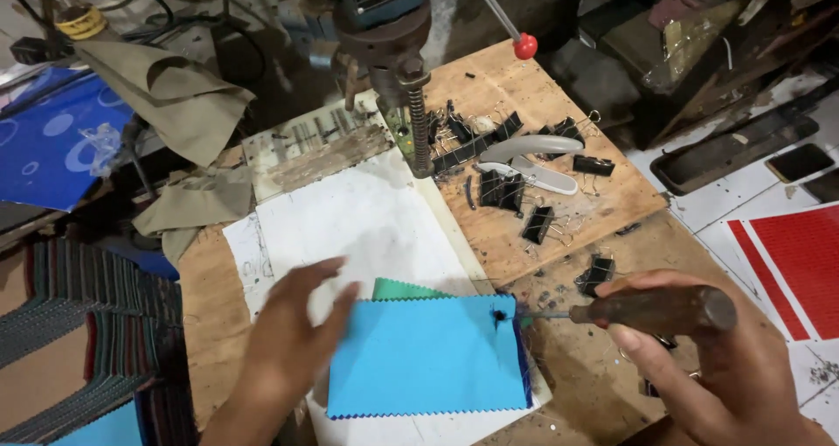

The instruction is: Using a manual drill press to punch holes into stacks of material samples for a swatch book.

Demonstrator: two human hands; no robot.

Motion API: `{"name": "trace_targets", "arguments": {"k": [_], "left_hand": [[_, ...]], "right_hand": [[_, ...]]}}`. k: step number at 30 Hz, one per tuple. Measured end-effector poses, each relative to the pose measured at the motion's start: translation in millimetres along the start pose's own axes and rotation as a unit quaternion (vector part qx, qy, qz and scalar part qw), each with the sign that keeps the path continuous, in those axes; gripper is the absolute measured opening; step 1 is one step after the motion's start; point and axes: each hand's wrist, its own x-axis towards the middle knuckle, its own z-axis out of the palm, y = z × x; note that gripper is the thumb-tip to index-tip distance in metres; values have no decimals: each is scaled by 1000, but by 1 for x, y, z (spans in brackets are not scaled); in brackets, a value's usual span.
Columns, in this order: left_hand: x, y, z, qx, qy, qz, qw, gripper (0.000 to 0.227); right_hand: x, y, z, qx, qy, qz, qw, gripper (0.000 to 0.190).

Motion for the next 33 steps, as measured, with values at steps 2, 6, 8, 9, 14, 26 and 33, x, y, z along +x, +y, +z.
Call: {"name": "trace_targets", "arguments": {"k": [2,6,8,9,14,26,33], "left_hand": [[13,14,15,3,-6,81,997,61],[24,76,35,93,-256,208,939,64],[31,100,40,160,-333,205,906,74],[36,107,43,171,-366,219,888,58],[49,134,47,251,-444,224,830,42],[46,120,45,72,-467,217,854,62],[36,113,34,62,-449,120,883,84]], "right_hand": [[1,-10,4,32,9,21,999,41],[2,-24,9,-13,6,0,1000,38],[5,-17,9,-78,0,-69,995,37],[8,-9,7,-68,-65,-95,991,44],[10,0,8,-69,-158,-141,975,49],[-11,11,24,-20,-322,-338,884,47],[-28,-7,39,-218,-205,-401,866,22]]}}
